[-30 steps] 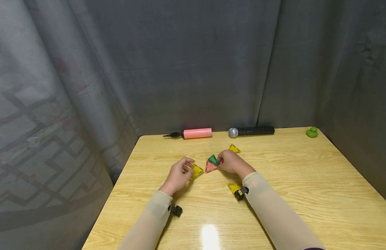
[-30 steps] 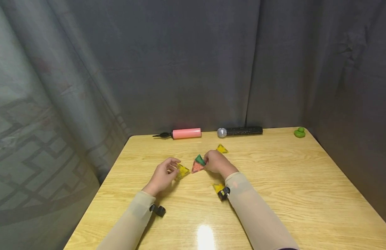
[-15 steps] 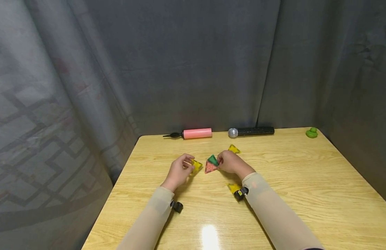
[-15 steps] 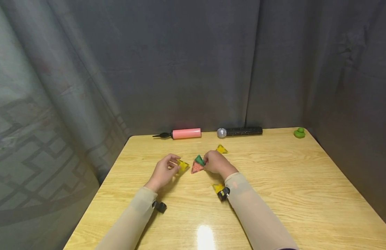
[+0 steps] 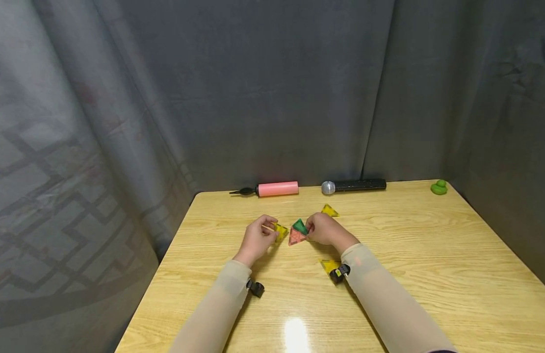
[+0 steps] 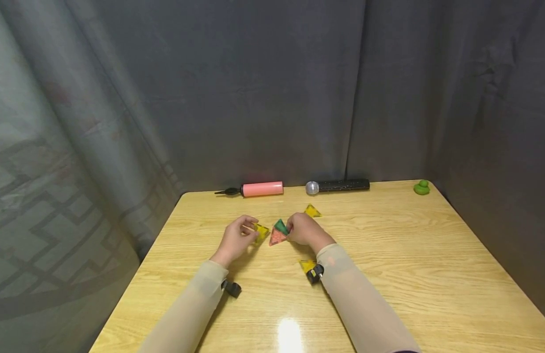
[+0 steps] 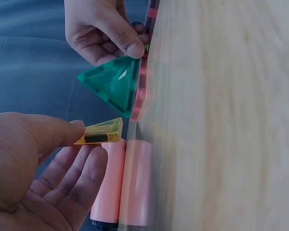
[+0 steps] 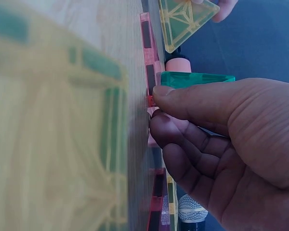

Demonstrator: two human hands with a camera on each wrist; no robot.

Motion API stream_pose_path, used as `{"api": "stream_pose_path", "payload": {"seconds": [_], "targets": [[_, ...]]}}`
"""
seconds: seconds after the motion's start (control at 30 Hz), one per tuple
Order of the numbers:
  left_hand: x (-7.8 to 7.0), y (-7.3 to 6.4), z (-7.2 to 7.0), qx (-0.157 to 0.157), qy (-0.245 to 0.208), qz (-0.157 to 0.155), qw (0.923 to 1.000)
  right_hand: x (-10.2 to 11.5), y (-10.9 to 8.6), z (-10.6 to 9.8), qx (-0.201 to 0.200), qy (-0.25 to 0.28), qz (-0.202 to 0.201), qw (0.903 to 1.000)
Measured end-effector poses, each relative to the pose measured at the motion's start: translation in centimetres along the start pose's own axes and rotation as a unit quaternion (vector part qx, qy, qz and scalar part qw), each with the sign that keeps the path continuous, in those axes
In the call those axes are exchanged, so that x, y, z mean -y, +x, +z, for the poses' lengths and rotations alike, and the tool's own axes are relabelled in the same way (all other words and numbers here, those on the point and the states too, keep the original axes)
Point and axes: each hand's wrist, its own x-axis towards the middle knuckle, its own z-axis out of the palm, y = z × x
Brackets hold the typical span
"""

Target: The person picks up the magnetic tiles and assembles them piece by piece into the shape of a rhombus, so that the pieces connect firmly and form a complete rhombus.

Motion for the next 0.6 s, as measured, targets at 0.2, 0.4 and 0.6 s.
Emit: {"api": "stream_pose_path", "payload": {"seconds": [0.2,0.4,0.6], "targets": [[0.05,0.2,0.46,-0.004,0.002,0.0,1.0,-0.02,0.02,0.03,-0.001,0.0,0.0,1.0],[0.04,0.17,0.7,-0.006,0.013,0.002,0.9999,-0.07,0.2,0.09,0.001,-0.009,0.0,1.0],[-0.18,0.09,0.83,-0.007,0.011,0.001,0.9999,-0.09,0.17,0.05,0.003,-0.009,0.0,1.0]]}}
